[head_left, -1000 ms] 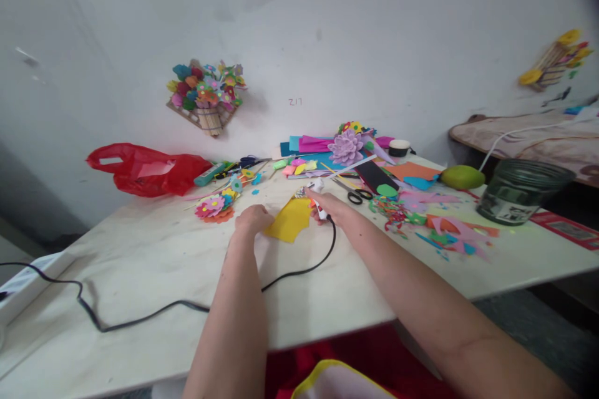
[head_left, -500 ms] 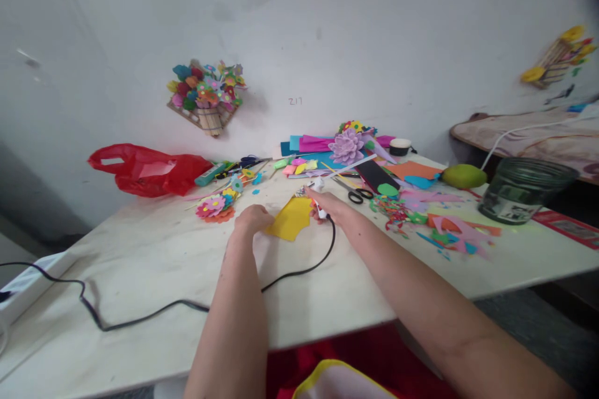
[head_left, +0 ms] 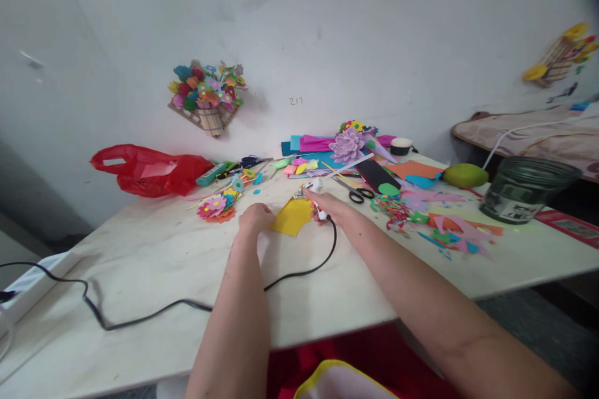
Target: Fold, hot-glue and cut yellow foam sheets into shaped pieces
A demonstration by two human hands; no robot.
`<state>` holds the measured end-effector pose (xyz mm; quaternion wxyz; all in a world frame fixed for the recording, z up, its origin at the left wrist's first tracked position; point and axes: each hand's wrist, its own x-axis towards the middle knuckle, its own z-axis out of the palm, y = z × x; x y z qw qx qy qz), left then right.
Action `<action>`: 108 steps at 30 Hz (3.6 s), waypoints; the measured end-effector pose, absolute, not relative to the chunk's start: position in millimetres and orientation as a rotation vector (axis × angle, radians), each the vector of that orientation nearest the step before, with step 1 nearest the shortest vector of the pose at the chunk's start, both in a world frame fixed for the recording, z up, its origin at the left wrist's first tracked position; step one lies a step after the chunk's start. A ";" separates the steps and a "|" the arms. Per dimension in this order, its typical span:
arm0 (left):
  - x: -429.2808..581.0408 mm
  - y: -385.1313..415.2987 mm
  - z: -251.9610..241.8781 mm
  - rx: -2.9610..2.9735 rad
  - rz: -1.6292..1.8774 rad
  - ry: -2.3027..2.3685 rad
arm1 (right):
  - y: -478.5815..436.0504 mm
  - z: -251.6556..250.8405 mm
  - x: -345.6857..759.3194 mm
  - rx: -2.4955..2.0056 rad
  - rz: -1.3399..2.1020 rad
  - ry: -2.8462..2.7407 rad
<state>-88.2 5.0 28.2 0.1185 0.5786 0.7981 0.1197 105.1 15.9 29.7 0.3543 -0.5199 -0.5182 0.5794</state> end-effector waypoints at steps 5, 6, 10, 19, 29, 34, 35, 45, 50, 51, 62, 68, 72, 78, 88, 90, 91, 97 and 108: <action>-85.5 5.0 27.9 1.716 0.365 2.351 | 17.2 27.9 104.3 -1.352 1.512 -1.339; -84.8 4.8 28.0 1.721 0.367 2.354 | 17.5 27.4 104.2 -1.352 1.513 -1.342; -82.2 4.1 28.4 1.738 0.371 2.361 | 18.3 26.3 103.6 -1.353 1.513 -1.352; -79.3 6.1 24.2 1.764 0.429 2.366 | 16.1 26.3 102.4 -1.367 1.513 -1.381; -74.0 6.6 21.8 1.761 0.498 2.390 | 13.0 26.1 99.0 -1.310 1.548 -1.411; -74.7 5.2 21.7 1.792 0.491 2.387 | 13.3 25.5 98.6 -1.350 1.551 -1.390; -75.6 4.5 22.7 1.791 0.479 2.390 | 13.7 25.3 98.7 -1.355 1.548 -1.391; -88.0 1.3 30.4 1.716 0.333 2.367 | 17.7 24.6 97.7 -1.363 1.557 -1.309; -89.2 -1.5 34.2 1.728 0.319 2.318 | 17.4 25.7 97.0 -1.390 1.551 -1.284; -89.0 -2.2 34.7 1.731 0.315 2.317 | 17.4 25.6 96.8 -1.393 1.550 -1.282; -88.0 -1.1 31.8 1.713 0.351 2.329 | 18.2 24.0 94.7 -1.409 1.544 -1.327; -87.5 1.1 29.6 1.696 0.371 2.342 | 18.1 22.3 94.7 -1.377 1.526 -1.359; -86.2 1.1 28.5 1.713 0.393 2.355 | 15.7 24.1 95.4 -1.369 1.520 -1.377; -83.7 0.1 28.2 1.724 0.420 2.369 | 13.2 26.1 96.0 -1.342 1.551 -1.395; -81.1 0.9 26.8 1.709 0.442 2.405 | 13.0 23.7 95.4 -1.324 1.557 -1.460; -80.9 0.9 26.1 1.711 0.454 2.411 | 12.8 23.5 95.5 -1.329 1.559 -1.467; -80.9 0.9 25.8 1.712 0.459 2.412 | 12.6 23.5 95.5 -1.333 1.561 -1.470; -81.0 0.6 25.4 1.721 0.476 2.408 | 10.8 24.2 95.5 -1.332 1.571 -1.490; -81.9 3.6 22.4 1.730 0.488 2.417 | 7.9 26.4 95.8 -1.339 1.617 -1.522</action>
